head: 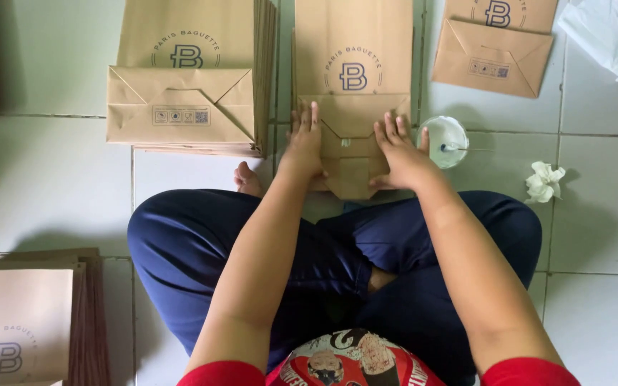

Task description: The person sits on the floor and assembles flat paper bags by folding them into shape. They use a small brush to apply white glue from a container onto the bag's flaps and seams, then press the glued areas together to secure the structure.

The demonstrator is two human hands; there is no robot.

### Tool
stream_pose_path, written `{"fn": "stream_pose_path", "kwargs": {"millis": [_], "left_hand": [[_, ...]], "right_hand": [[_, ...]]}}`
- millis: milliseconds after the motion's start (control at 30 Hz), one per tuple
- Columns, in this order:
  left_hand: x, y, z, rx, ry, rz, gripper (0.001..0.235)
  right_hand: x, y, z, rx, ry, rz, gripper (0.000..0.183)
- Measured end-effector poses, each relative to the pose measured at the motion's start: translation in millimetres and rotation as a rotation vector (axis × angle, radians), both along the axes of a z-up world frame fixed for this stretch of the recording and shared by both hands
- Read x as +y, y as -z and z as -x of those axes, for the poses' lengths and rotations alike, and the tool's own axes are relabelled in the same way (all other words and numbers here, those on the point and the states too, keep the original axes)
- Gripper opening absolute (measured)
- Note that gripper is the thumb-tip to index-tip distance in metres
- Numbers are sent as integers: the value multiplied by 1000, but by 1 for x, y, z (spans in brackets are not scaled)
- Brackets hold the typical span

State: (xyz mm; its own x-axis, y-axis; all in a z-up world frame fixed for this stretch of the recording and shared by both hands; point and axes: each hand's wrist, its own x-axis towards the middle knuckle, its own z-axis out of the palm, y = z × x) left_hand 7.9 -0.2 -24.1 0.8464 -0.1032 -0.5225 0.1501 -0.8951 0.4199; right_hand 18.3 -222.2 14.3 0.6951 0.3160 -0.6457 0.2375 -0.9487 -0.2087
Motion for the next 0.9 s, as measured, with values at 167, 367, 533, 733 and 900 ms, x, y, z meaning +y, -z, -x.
{"fn": "stream_pose_path", "kwargs": {"millis": [167, 367, 533, 733, 900], "left_hand": [[8, -6, -1, -131, -71, 131, 159], [-24, 1, 31, -200, 2, -186, 140], [-61, 43, 98, -17, 70, -292, 122], [-72, 21, 116, 132, 141, -266, 108], [-72, 7, 111, 125, 125, -273, 104]], "right_hand": [[4, -5, -13, -47, 48, -66, 124], [10, -3, 24, -132, -23, 52, 93], [17, 1, 76, -35, -78, 94, 83], [19, -3, 82, 11, -56, 112, 71], [16, 6, 75, 6, -33, 100, 73]]}}
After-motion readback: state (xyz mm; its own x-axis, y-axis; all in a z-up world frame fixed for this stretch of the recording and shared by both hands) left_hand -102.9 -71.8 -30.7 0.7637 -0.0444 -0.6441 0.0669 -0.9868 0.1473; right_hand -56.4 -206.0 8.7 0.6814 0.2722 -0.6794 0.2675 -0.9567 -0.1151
